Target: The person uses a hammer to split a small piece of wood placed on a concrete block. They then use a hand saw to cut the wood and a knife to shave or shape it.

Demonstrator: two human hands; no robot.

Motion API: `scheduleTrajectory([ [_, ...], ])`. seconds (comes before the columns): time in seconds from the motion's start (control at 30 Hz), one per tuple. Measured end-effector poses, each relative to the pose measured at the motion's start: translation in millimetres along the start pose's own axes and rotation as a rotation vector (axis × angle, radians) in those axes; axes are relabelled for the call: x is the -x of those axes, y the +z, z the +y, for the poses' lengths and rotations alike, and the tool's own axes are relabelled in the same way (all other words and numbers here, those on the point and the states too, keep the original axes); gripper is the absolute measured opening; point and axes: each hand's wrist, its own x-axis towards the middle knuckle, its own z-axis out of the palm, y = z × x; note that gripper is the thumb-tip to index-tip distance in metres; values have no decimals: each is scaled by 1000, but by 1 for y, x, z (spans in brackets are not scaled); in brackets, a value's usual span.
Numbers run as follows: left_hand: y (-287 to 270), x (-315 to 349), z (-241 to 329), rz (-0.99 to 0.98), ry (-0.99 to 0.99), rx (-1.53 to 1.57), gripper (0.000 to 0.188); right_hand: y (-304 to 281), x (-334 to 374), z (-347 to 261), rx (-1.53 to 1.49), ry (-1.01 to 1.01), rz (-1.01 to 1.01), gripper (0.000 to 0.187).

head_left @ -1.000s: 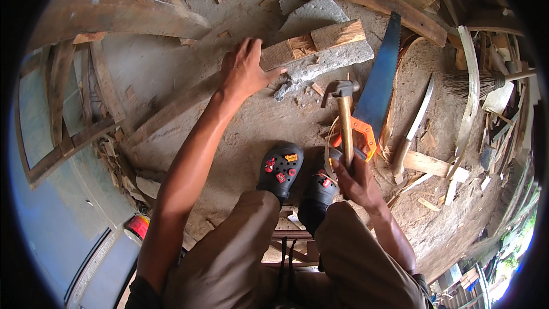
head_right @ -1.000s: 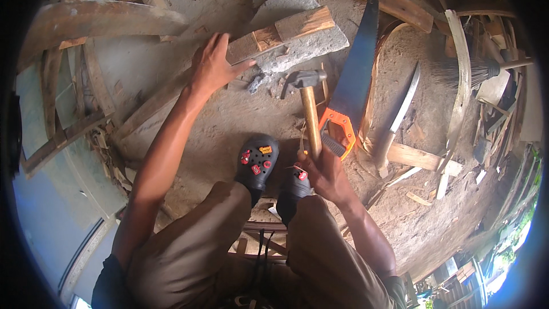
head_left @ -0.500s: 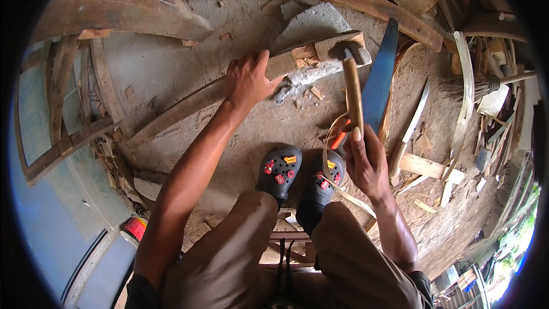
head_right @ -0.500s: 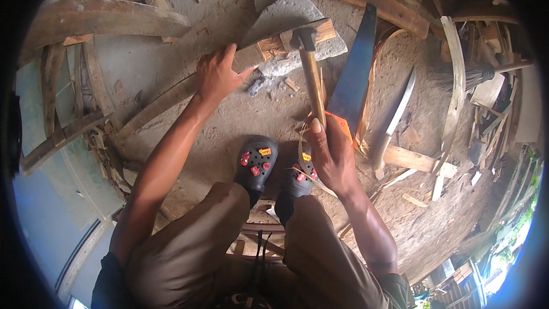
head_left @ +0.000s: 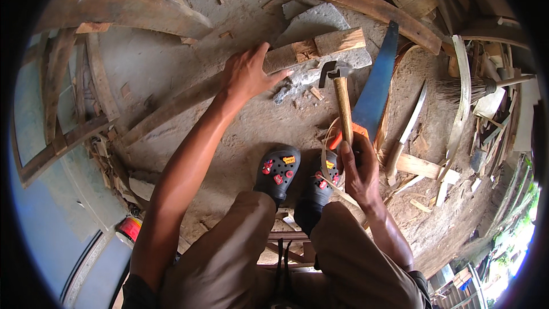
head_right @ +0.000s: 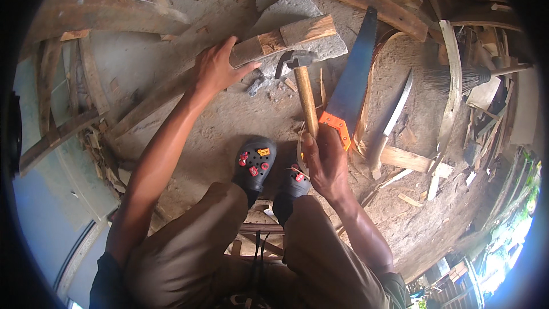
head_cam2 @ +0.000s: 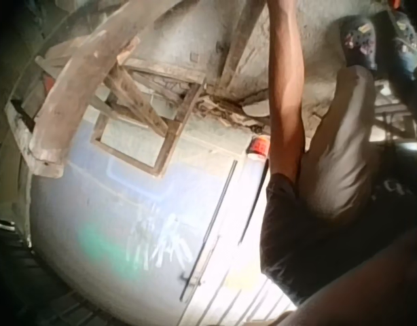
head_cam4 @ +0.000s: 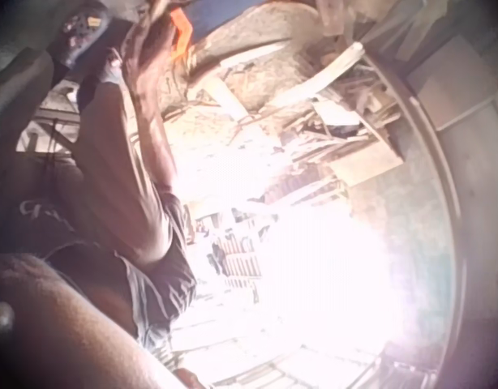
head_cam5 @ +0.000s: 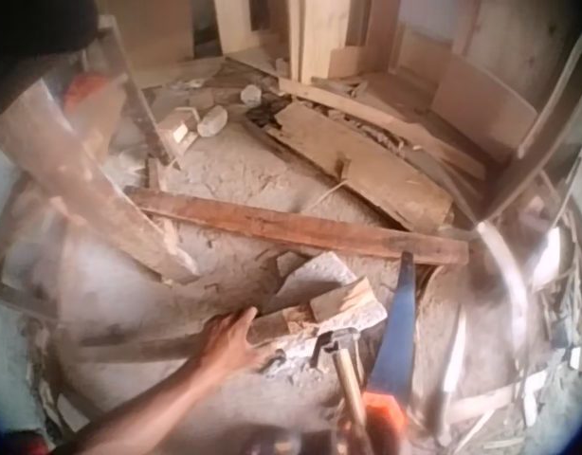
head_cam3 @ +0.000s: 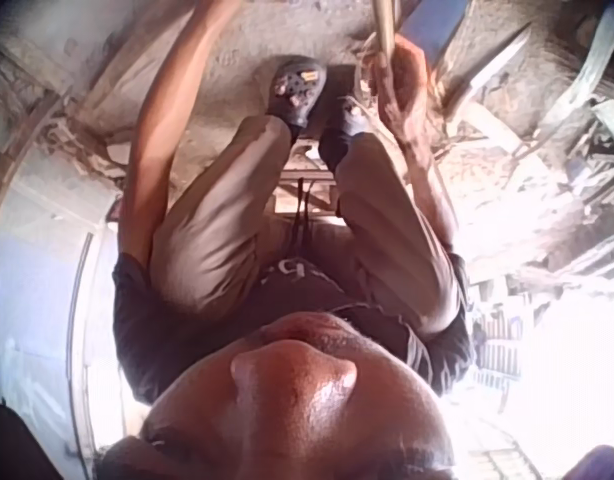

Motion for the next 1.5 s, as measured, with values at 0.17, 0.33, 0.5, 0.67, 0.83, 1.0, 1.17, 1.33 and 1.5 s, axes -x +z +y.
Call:
scheduleTrajectory([
  [0.17,1,1,-1,-39,-24,31,80,-16,-19,3,10,-115,86,35],
  [0.33,-5,-1,3,-126,-117,30,82,-31,-60,-30,438,-263,126,40],
  [0.5,-8,-4,6,-117,-103,-2,78,-38,-113,-36,630,-541,16,44],
  [0.67,-4,-4,4,-54,-61,-31,70,-58,-136,-30,625,-599,-110,44],
  [0.83,1,-1,1,59,-1,-21,63,-75,-161,-41,611,-644,-286,41],
  [1.0,-2,-4,7,52,-3,-10,59,-84,-177,-36,676,-772,-305,43],
  [1.17,-9,-4,7,49,-3,16,59,-94,-219,-61,775,-766,-487,46],
  [1.33,-7,-5,4,-3,-29,-43,59,-89,-248,-100,1328,-879,-445,45],
  [1.5,-6,-4,4,34,-18,-18,58,-79,-267,-101,1486,-908,-365,55],
])
